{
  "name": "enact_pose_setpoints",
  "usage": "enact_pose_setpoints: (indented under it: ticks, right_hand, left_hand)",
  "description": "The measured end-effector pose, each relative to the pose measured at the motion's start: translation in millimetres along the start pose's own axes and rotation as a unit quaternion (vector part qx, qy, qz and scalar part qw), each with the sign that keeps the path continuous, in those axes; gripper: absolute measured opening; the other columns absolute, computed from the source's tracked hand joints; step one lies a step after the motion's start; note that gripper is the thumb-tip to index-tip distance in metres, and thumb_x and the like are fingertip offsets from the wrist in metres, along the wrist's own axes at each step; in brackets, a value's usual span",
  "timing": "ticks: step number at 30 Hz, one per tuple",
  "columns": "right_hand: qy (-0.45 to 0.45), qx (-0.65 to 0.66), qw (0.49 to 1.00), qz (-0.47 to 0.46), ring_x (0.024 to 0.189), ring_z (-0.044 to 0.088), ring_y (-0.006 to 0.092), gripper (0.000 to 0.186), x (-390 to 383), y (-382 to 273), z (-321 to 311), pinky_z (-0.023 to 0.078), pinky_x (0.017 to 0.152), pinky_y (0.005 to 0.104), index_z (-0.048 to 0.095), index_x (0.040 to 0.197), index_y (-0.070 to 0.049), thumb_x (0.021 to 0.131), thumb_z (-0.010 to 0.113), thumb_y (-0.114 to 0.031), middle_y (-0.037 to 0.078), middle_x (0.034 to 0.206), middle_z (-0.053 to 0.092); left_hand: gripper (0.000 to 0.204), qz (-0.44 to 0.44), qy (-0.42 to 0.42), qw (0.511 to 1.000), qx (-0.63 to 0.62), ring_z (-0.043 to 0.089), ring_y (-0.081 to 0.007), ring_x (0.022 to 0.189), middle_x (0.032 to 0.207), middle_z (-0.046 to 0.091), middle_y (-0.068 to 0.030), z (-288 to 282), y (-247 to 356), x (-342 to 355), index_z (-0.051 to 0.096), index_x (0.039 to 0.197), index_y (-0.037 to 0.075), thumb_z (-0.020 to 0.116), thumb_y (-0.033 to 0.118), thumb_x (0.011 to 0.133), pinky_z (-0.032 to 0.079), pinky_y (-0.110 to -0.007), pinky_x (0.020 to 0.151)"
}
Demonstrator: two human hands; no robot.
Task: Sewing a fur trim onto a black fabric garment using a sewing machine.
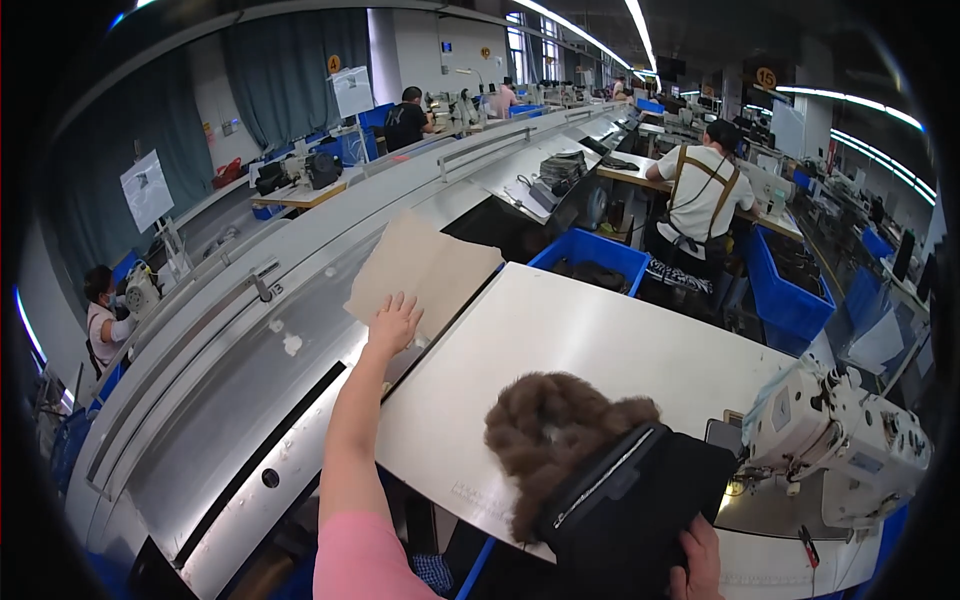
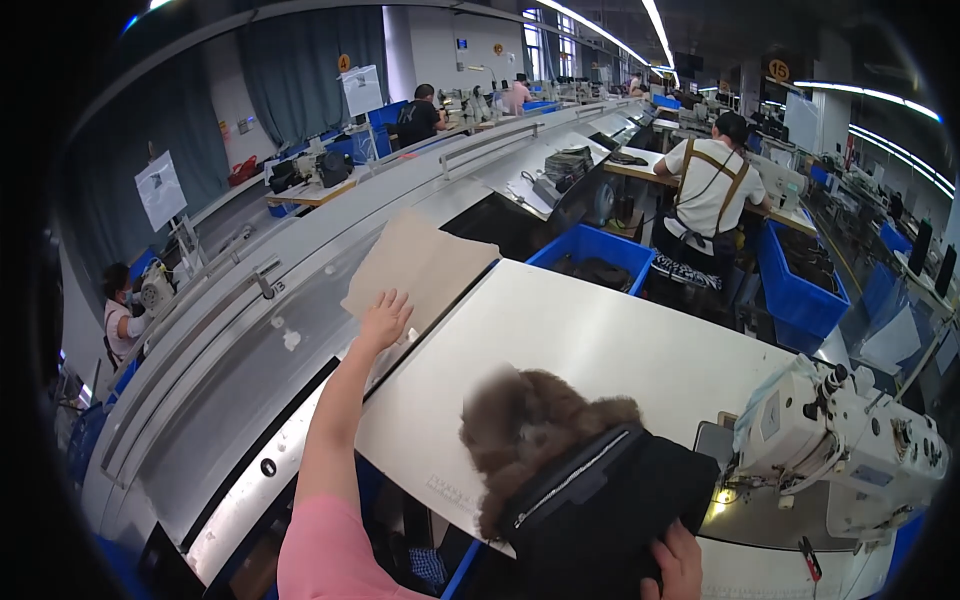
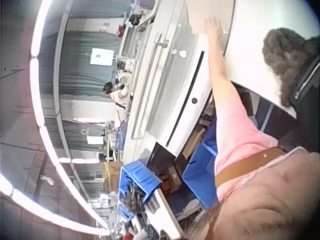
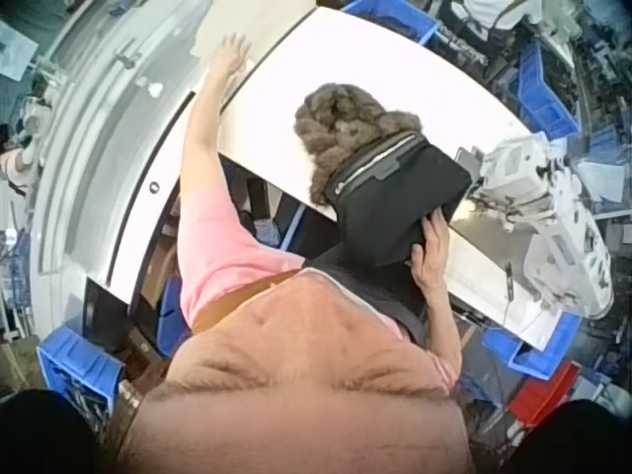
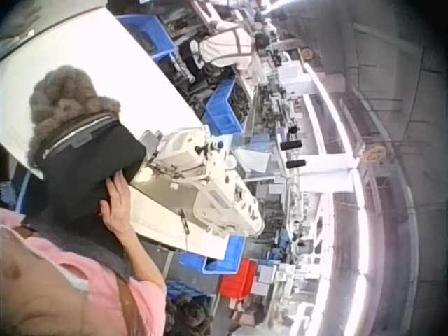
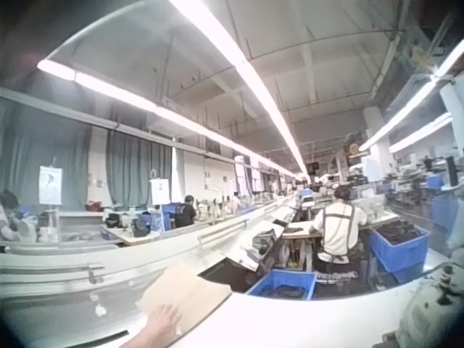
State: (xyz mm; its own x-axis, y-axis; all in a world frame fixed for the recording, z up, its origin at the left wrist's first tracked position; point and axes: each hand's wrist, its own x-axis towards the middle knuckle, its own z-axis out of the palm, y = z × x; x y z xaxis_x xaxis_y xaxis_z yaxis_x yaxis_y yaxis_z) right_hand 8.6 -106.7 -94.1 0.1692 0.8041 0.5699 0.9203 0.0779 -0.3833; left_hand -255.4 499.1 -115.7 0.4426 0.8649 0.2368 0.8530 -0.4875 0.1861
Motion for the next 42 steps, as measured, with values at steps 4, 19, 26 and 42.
enact_pose_setpoints:
  ticks: [4, 19, 26, 42]
  right_hand:
    - [-0.056, 0.032, 0.997, 0.032, 0.133, 0.041, 0.0474, 0.051, -10.7, 13.1, -2.3, 0.031, 0.111, 0.0526, 0.048, 0.133, 0.006, 0.099, 0.046, -0.032, 0.030, 0.144, 0.043]
    - [-0.036, 0.055, 0.997, 0.033, 0.133, 0.043, 0.0458, 0.048, 1.5, 8.1, -1.0, 0.034, 0.110, 0.0499, 0.051, 0.133, 0.005, 0.098, 0.051, -0.026, 0.028, 0.144, 0.045]
    - [-0.023, 0.073, 0.996, 0.039, 0.130, 0.044, 0.0476, 0.039, 3.0, -0.1, -10.2, 0.035, 0.109, 0.0513, 0.055, 0.121, 0.007, 0.090, 0.053, -0.017, 0.031, 0.138, 0.048]
    - [0.083, 0.057, 0.990, 0.096, 0.119, 0.055, 0.0343, 0.020, -59.7, -7.9, -28.9, 0.049, 0.094, 0.0378, 0.067, 0.106, 0.000, 0.088, 0.058, 0.001, 0.020, 0.129, 0.058]
  left_hand:
    - [0.068, -0.014, -0.126, 0.981, 0.148, 0.014, -0.0334, 0.150, 0.164, 0.014, -0.0074, 20.1, -1.9, -3.7, 0.027, 0.155, 0.025, 0.035, 0.060, 0.098, 0.018, -0.059, 0.117]
    - [0.043, 0.030, -0.165, 0.980, 0.110, 0.024, -0.0325, 0.148, 0.158, 0.033, -0.0007, -20.5, -74.2, -53.4, 0.050, 0.141, 0.037, 0.050, 0.032, 0.098, 0.020, -0.057, 0.117]
    - [0.031, 0.055, 0.137, 0.969, -0.197, 0.054, -0.0294, 0.127, 0.134, 0.059, -0.0120, -51.5, -10.6, -33.3, 0.067, 0.119, 0.013, 0.068, 0.023, 0.090, 0.037, -0.044, 0.109]
    - [0.033, 0.444, -0.162, 0.586, -0.658, 0.026, -0.0463, 0.137, 0.143, 0.039, -0.0231, -226.0, 331.3, -269.8, 0.061, 0.107, 0.018, 0.050, 0.048, 0.097, 0.023, -0.060, 0.110]
